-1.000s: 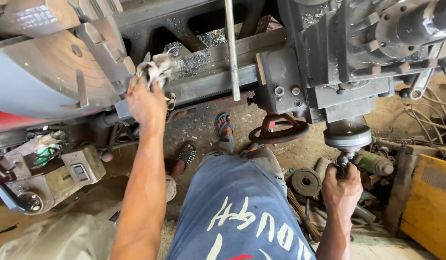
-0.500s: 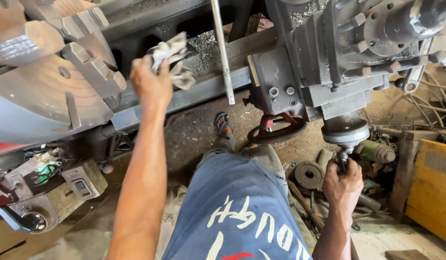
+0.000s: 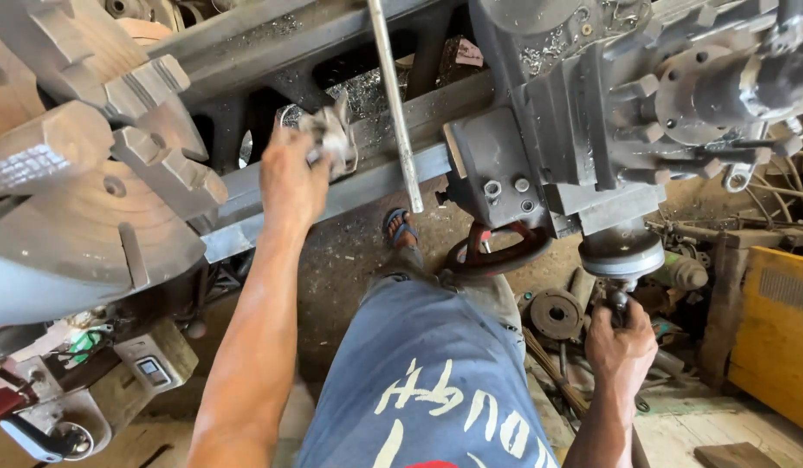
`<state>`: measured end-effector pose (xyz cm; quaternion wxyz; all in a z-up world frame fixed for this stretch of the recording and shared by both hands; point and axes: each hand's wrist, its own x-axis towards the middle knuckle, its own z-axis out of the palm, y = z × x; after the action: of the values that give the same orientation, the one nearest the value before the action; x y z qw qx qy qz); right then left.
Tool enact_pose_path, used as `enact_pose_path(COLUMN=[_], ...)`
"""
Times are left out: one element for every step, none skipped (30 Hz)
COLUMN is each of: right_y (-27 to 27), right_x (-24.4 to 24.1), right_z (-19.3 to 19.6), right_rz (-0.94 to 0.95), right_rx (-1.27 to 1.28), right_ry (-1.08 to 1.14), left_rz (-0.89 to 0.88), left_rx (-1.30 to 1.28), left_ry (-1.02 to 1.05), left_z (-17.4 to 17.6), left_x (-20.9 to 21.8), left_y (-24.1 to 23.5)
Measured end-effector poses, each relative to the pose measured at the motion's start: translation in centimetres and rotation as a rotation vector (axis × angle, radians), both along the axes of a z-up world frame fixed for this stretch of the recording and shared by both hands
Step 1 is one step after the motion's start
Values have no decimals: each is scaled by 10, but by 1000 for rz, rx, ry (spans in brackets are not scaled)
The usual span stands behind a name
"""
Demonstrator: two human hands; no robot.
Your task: Adjusting the tool post on a lathe using an adjustable wrench and cleaning the machine surfaces with a cloth.
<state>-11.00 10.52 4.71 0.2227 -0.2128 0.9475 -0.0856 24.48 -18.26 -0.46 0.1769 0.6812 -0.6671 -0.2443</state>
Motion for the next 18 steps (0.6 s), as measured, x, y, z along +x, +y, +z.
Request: enact_pose_path(right_y=[-2,-5,-12,-15,-18,-14,-10,-8,-11,-16,-20,-27,-34,-41,-39,-42,-45,-45], right_x=[1,1,2,4,6,4,2,-3,-2,-1,0,-1,-2,0,-4,-7,-9,-10], right_z=[1,1,5,10,15,14,13,11,16,20,24,30,36,42,47,50,53,56], right_rz=[-21,-42,-44,-60,-77,-77,-53,-31,-32,-52,-71,-77,-88,-88,-82,-47,-13,4], right_rx=[15,28,28,55,82,88,87,78,76,93,111,109,164,224,228,261,294,297], right_ry=[10,18,16,-14,-44,-48,-80,-108,-110,-124,-139,-136,-155,-181,-184,-231,-277,-283], left_rz=[-129,-257,-259,-312,-364,-364,-188,-14,-15,-67,-122,-128,-291,-441,-435,-523,-612,-597], left_rx=[178,354,354,88,-178,-171,-212,-260,-262,52,365,363,212,66,70,-56,-181,-178], left_ry=[-38,-77,-79,-18,44,41,59,79,77,32,-15,-13,37,83,80,85,89,79], left_z=[-6,-11,-21,-32,-42,-41,-40,-38,-14,10,35,14,-7,-27,-35,-42,-48,-51], left_x=[-2,-3,-12,-19,-26,-23,-21,-22,-16,-12,-8,-12,-14,-12,-21,-30,-38,-32], left_y=[5,10,-1,-7,-13,-20,-27,-39,-29,-22,-14,-11,-8,0,-7,-20,-34,-35])
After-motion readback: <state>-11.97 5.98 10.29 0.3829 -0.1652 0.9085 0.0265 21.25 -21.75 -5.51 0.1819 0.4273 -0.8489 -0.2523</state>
